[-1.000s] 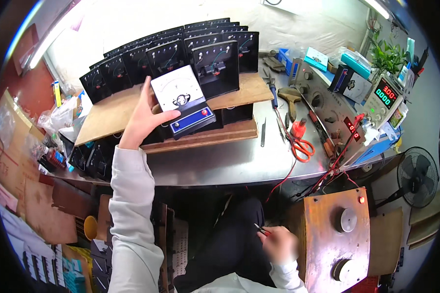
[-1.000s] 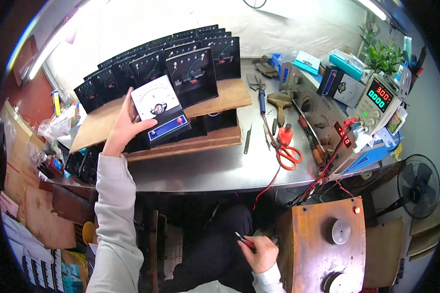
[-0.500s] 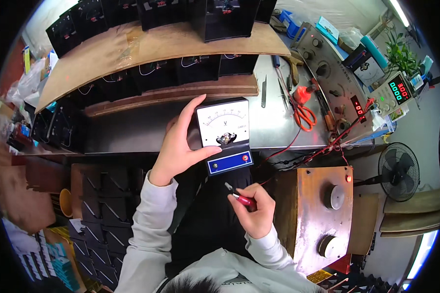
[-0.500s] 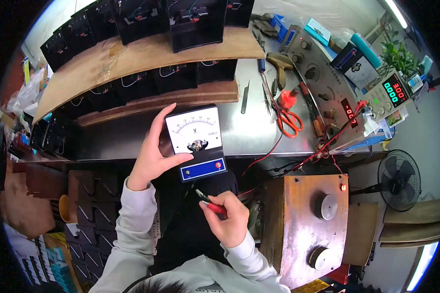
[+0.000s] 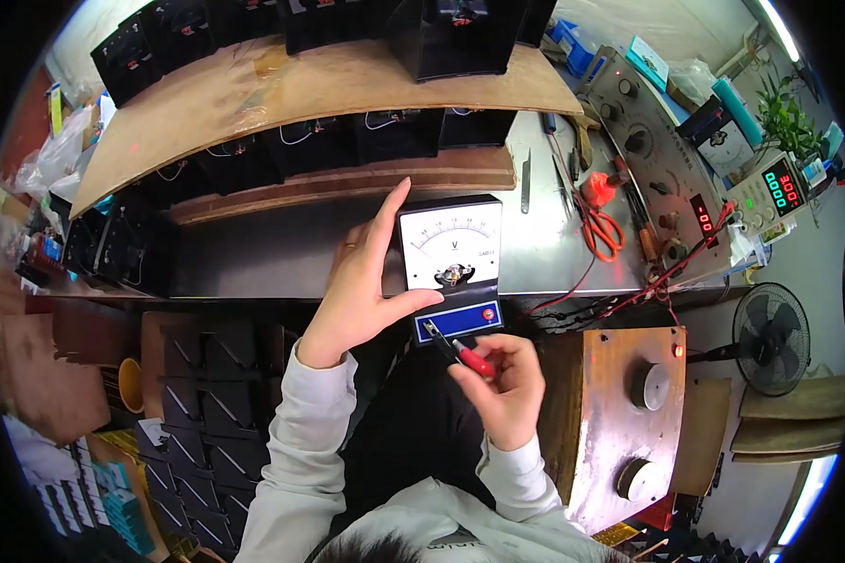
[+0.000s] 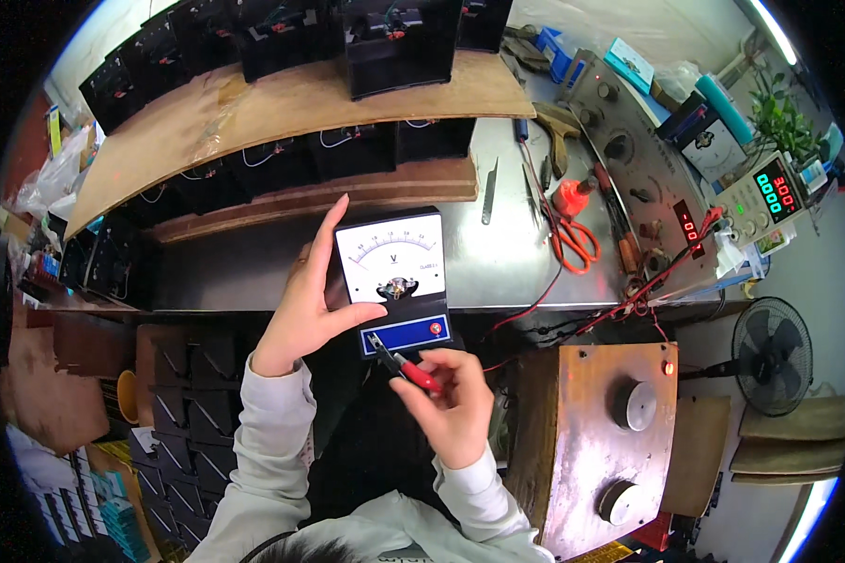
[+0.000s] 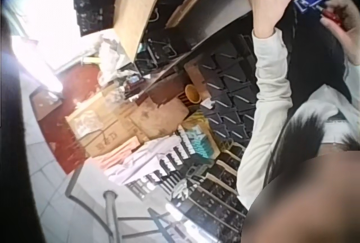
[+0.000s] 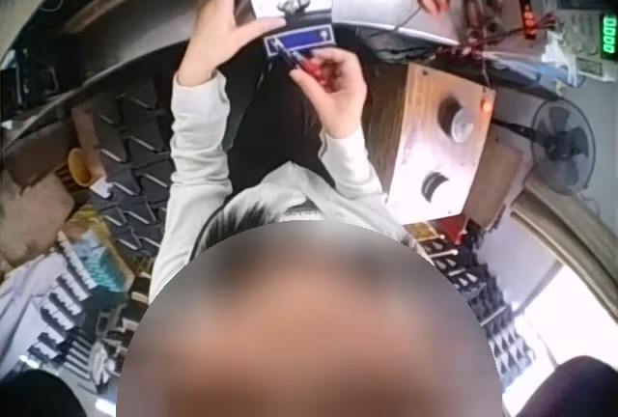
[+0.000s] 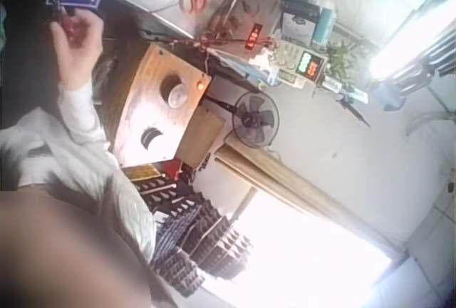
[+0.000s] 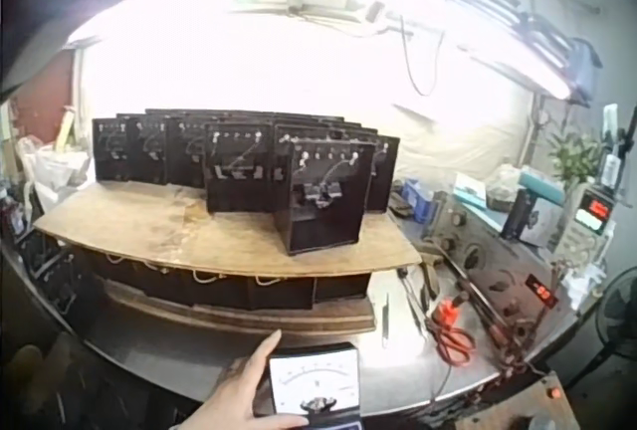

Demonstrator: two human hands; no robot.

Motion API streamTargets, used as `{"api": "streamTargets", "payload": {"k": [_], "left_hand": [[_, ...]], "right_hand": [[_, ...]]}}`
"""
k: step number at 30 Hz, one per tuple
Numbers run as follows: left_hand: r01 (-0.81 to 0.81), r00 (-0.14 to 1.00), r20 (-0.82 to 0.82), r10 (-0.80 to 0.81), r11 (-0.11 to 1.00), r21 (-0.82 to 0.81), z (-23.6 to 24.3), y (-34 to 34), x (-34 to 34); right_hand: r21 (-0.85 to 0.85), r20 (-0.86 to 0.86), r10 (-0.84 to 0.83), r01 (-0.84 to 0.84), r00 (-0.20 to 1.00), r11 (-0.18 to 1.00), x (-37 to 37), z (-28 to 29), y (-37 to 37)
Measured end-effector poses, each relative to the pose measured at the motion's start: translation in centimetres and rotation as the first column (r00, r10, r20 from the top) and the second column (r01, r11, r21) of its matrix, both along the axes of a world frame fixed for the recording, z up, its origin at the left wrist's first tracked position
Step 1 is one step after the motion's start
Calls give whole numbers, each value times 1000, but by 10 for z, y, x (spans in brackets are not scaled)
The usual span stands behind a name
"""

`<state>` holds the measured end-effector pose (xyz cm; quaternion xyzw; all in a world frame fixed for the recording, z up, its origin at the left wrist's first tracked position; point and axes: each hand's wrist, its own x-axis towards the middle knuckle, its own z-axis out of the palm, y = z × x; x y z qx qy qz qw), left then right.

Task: Testing and calibrating analog voltmeters using a bench power supply and test probes in a workshop environment.

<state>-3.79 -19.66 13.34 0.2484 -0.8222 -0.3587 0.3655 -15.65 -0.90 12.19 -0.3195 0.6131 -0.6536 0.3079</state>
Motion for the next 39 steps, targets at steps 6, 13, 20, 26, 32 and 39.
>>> {"api": "streamTargets", "payload": {"k": [6, 13, 20, 26, 32, 39], "left_hand": [[6, 999, -45, 0, 993, 118, -5, 0, -2], [47, 996, -85, -26, 964, 262, -4, 2, -2], [61, 993, -109, -35, 967, 248, -7, 1, -8], [142, 966, -250, -60, 936, 323, -2, -3, -6], [156, 970, -224, -91, 943, 293, 0, 0, 4], [-111, 982, 86, 167, 884, -454, 2, 98, -28]], "right_hand": [[-103, -438, -132, 97, 889, 990, -39, -2, 4], [-1, -589, -53, 65, 806, 998, -49, 7, -13], [9, -408, -103, 117, 907, 993, -43, -1, -9], [-19, -401, -95, 95, 911, 995, -42, -1, -12], [-147, -533, -149, 82, 833, 986, -36, 13, -17], [-32, -704, -136, 160, 697, 987, -29, -20, 5]]}}
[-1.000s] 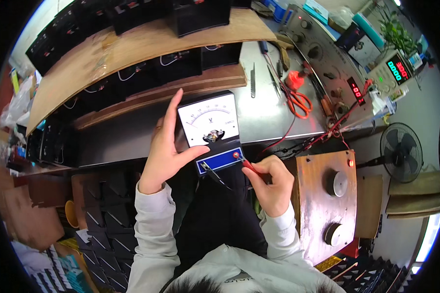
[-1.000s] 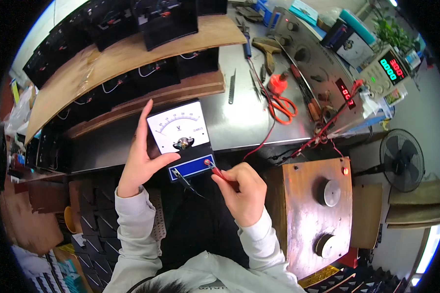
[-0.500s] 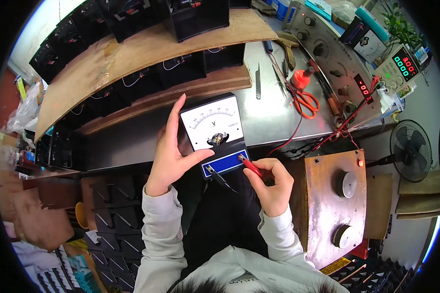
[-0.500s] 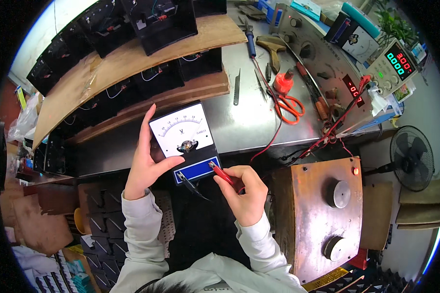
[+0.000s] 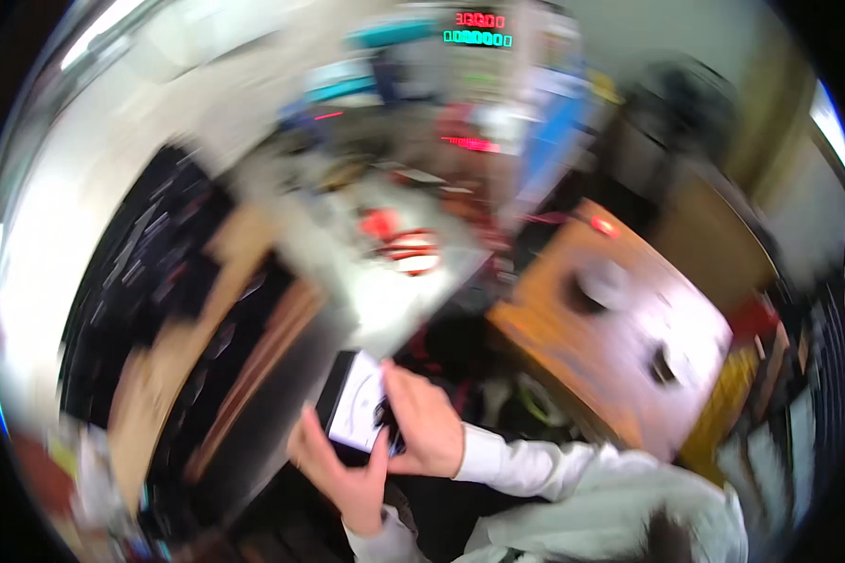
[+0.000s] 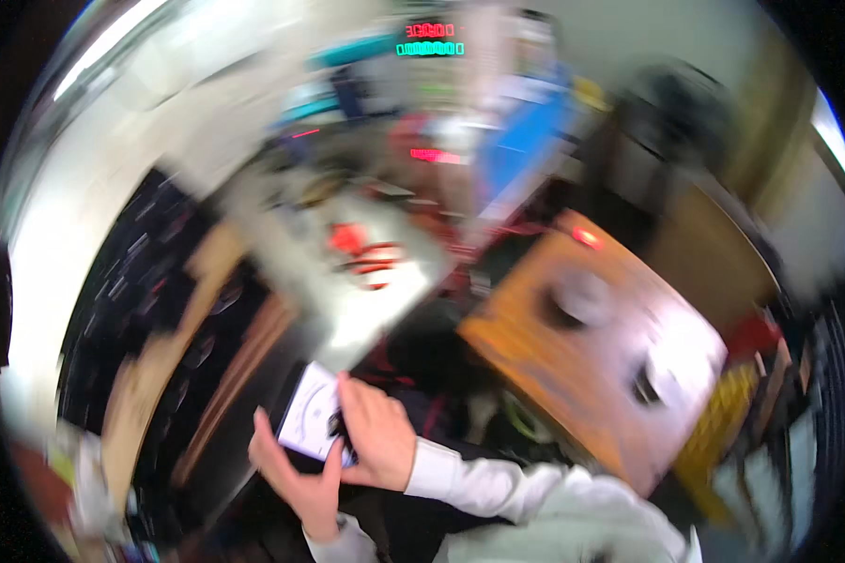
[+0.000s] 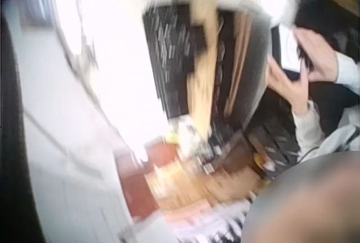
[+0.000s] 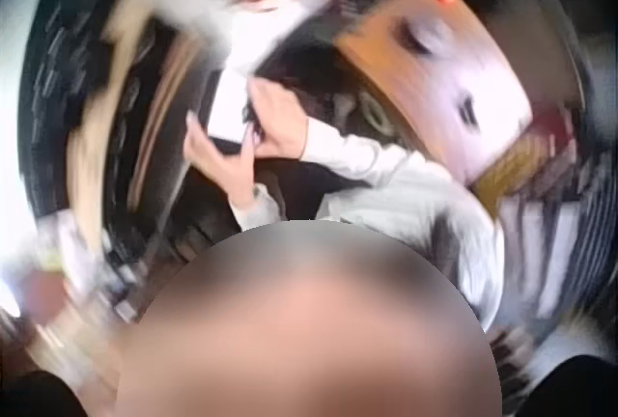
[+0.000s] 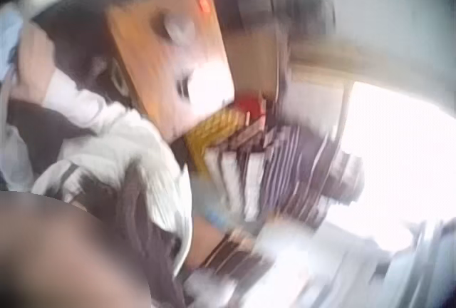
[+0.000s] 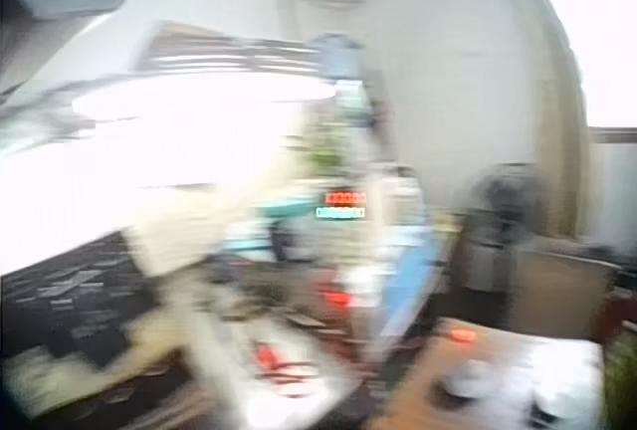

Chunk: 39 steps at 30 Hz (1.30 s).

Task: Testing and calibrating analog voltmeters using a bench power supply and test probes in a workshop environment.

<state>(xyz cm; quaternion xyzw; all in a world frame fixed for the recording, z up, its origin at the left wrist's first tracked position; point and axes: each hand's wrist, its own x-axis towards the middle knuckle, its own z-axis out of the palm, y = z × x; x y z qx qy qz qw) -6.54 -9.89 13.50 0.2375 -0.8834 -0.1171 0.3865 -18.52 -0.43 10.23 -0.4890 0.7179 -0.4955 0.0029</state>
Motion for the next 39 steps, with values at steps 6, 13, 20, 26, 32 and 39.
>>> {"api": "streamTargets", "payload": {"k": [6, 13, 20, 26, 32, 39], "left_hand": [[408, 878, 95, -470, 836, 368, -4, 77, -18], [528, 718, 183, -672, 697, 485, -32, 63, -32], [528, 738, 209, -642, 742, 412, -16, 61, -39], [478, 718, 255, -647, 726, 495, -28, 66, -32], [548, 701, 227, -675, 715, 434, -42, 59, -29], [577, 688, 210, -695, 699, 423, -31, 59, -32]], "right_hand": [[175, -107, -454, 466, 885, 867, -61, -17, 161], [340, -372, -925, 939, 78, -58, -110, -43, 326], [410, -306, -951, 906, 31, -103, -112, -46, 326], [428, -306, -952, 897, 29, -110, -116, -45, 319], [297, -444, -895, 935, -44, -194, -115, -57, 317], [285, -470, -882, 937, -48, -202, -115, -59, 317]]}}
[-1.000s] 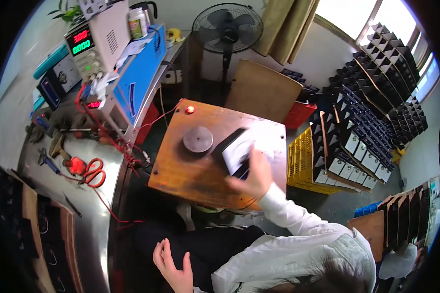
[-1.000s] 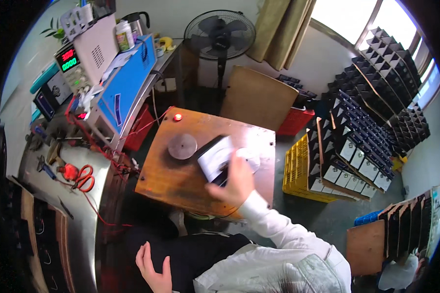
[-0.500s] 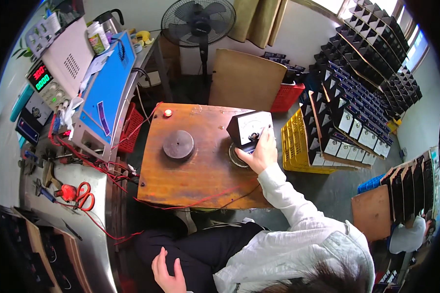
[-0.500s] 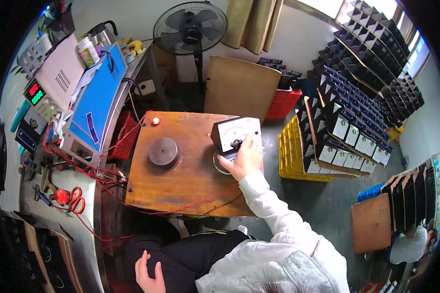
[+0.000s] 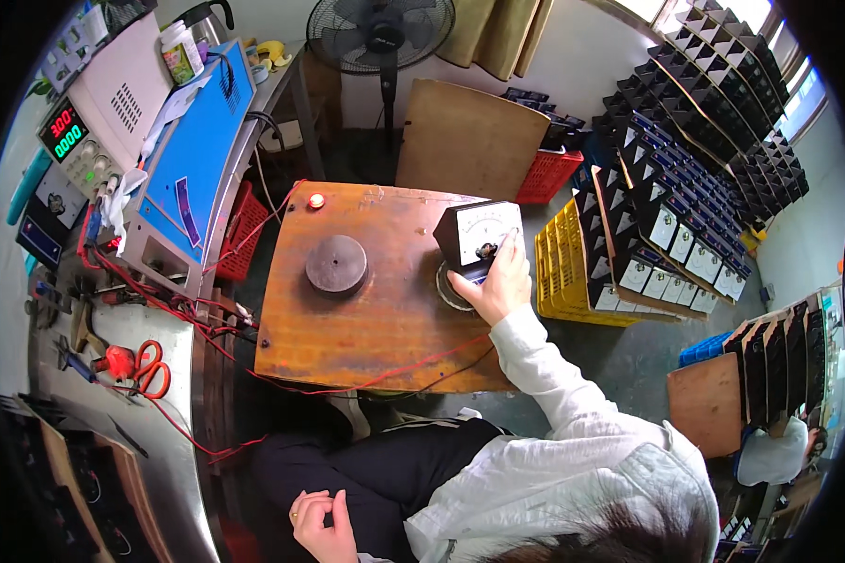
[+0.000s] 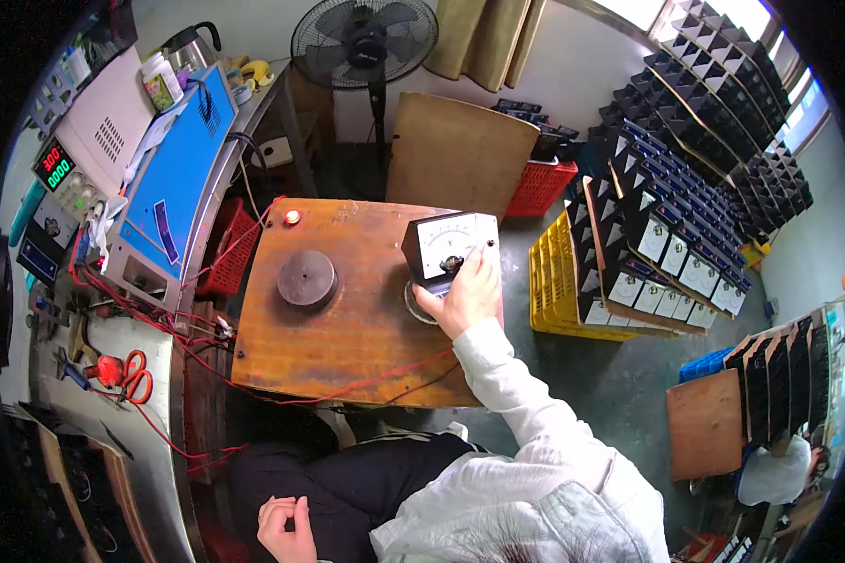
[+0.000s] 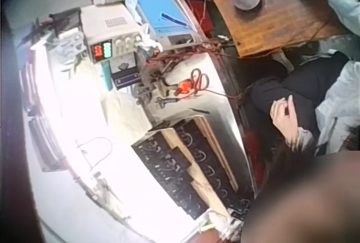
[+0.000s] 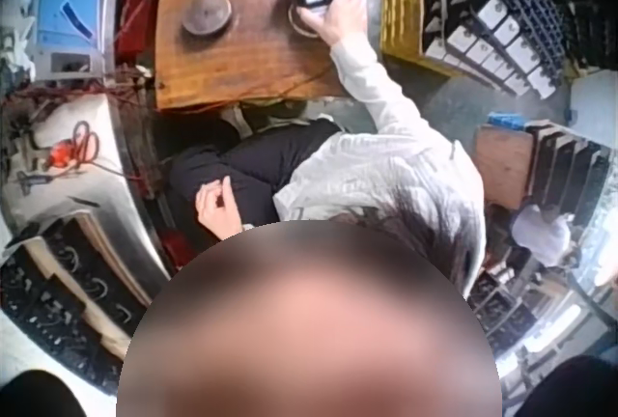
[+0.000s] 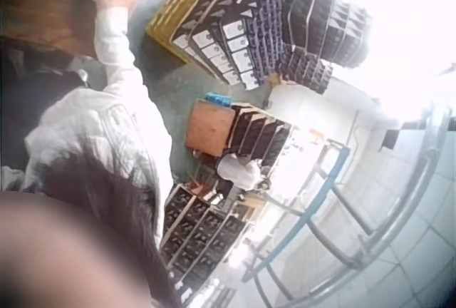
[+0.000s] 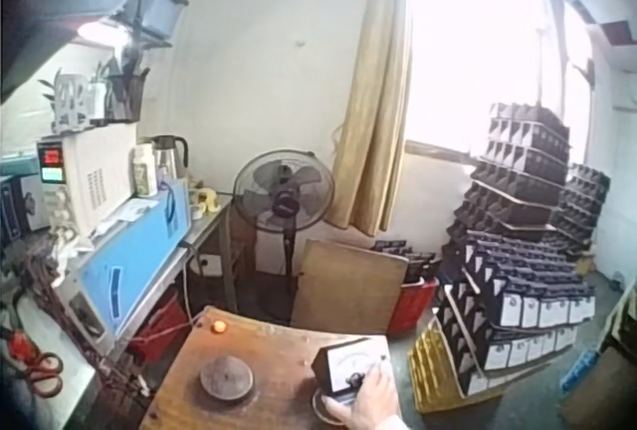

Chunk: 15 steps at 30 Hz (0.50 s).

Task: Testing and calibrating analog voltmeters using a bench power supply and test probes in a workshop environment.

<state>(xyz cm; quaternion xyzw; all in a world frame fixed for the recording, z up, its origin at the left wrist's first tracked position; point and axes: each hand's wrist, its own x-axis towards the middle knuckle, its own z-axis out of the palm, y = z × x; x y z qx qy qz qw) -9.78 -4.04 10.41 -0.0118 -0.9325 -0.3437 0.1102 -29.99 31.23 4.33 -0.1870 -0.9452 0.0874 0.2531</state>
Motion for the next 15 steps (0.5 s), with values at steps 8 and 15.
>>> {"api": "streamTargets", "payload": {"k": [8, 15], "left_hand": [[30, 999, 43, -30, 1000, -3, -11, 0, 6], [-119, 985, 133, 110, 991, 62, -7, 8, 0]], "right_hand": [[-138, 159, 61, -39, 985, 990, 1, 20, 6], [-73, 126, 77, -68, 989, 995, -5, 7, 5]]}}
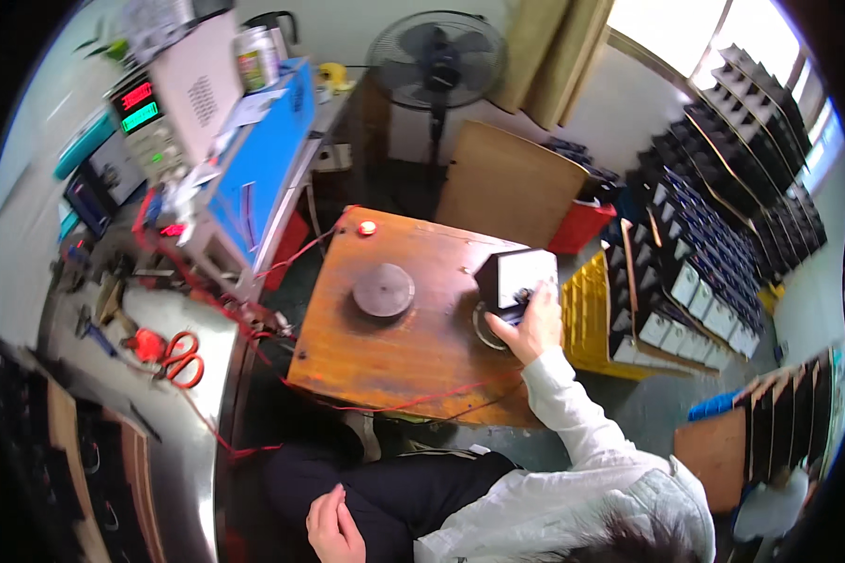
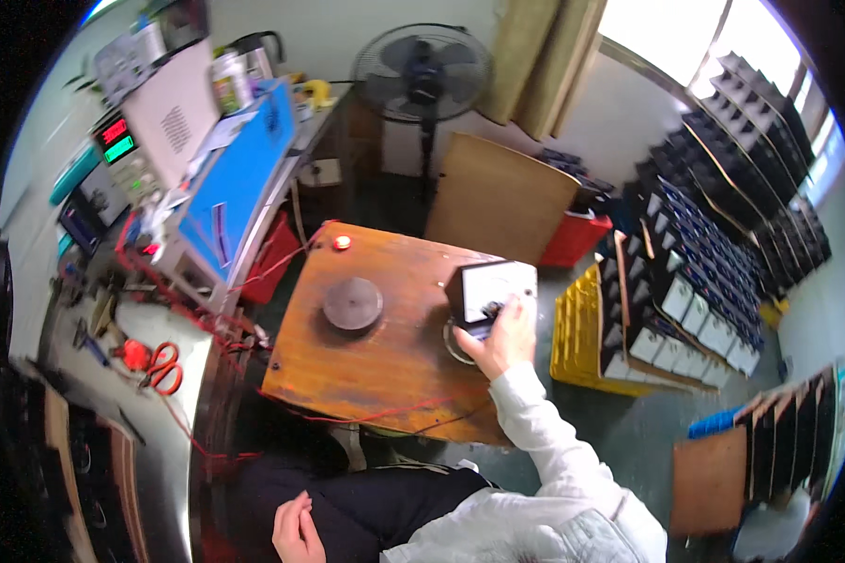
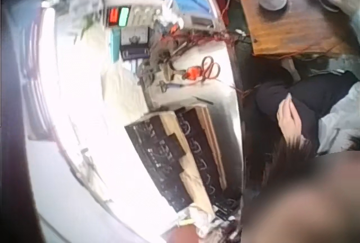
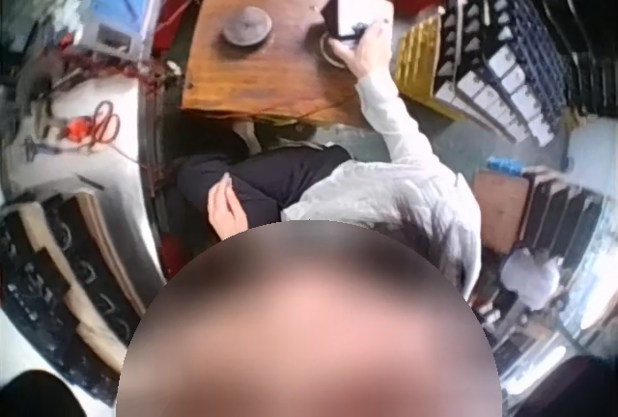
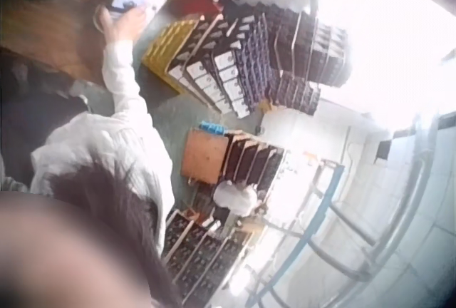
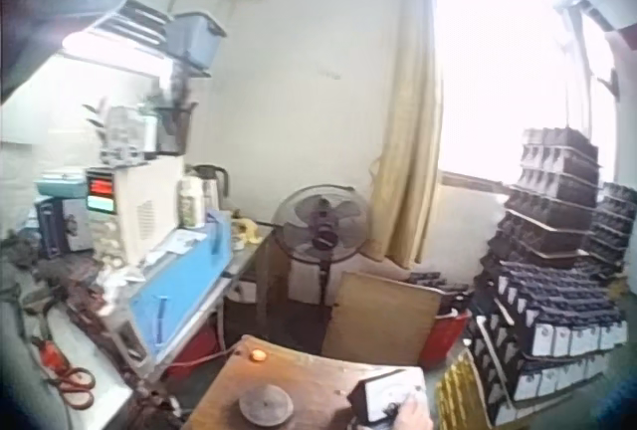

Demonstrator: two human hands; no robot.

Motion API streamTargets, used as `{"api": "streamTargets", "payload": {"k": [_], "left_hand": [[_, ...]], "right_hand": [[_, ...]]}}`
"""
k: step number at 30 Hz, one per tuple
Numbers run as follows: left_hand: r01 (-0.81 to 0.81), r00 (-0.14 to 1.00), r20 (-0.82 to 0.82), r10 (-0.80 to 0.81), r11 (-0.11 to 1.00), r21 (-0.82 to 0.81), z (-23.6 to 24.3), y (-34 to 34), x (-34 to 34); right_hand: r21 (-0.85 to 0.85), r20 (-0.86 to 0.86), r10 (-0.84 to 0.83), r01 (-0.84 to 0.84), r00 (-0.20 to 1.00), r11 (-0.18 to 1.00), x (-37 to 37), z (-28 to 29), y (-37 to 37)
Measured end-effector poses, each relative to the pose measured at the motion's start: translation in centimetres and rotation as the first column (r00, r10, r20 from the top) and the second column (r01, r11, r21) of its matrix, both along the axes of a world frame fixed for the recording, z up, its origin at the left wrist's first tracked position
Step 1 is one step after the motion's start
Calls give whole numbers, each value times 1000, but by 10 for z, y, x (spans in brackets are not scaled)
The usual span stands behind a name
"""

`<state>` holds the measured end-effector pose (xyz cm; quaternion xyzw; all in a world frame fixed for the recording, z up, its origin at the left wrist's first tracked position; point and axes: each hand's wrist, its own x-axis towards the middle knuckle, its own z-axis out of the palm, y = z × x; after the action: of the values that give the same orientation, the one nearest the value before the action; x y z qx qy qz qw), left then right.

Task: Testing and calibrating analog voltmeters using a bench power supply and test probes in a workshop environment.

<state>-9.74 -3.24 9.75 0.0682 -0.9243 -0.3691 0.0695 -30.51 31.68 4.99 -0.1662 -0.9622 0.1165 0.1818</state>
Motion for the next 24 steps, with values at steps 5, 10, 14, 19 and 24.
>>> {"api": "streamTargets", "payload": {"k": [5, 10, 14, 19, 24], "left_hand": [[-9, 1000, -1, 9, 1000, 29, -12, -15, 8], [-173, 979, -100, 180, 982, 77, -5, -16, 27], [-260, 931, -278, 237, 964, -51, -2, -20, 38], [-463, 730, -578, 366, 886, -23, 11, -32, 33], [-659, 591, -471, 655, 729, 187, 29, -80, 21]], "right_hand": [[3, 30, 28, -28, 999, 1000, 0, -6, 10], [-17, -269, 160, -171, 950, 985, -11, -43, 48], [-126, -382, 410, -486, 828, 865, 7, -22, -48], [-231, -381, 897, -962, 226, 145, 74, 48, -238], [-134, -249, 967, -988, -45, -81, 112, 87, -350]]}}
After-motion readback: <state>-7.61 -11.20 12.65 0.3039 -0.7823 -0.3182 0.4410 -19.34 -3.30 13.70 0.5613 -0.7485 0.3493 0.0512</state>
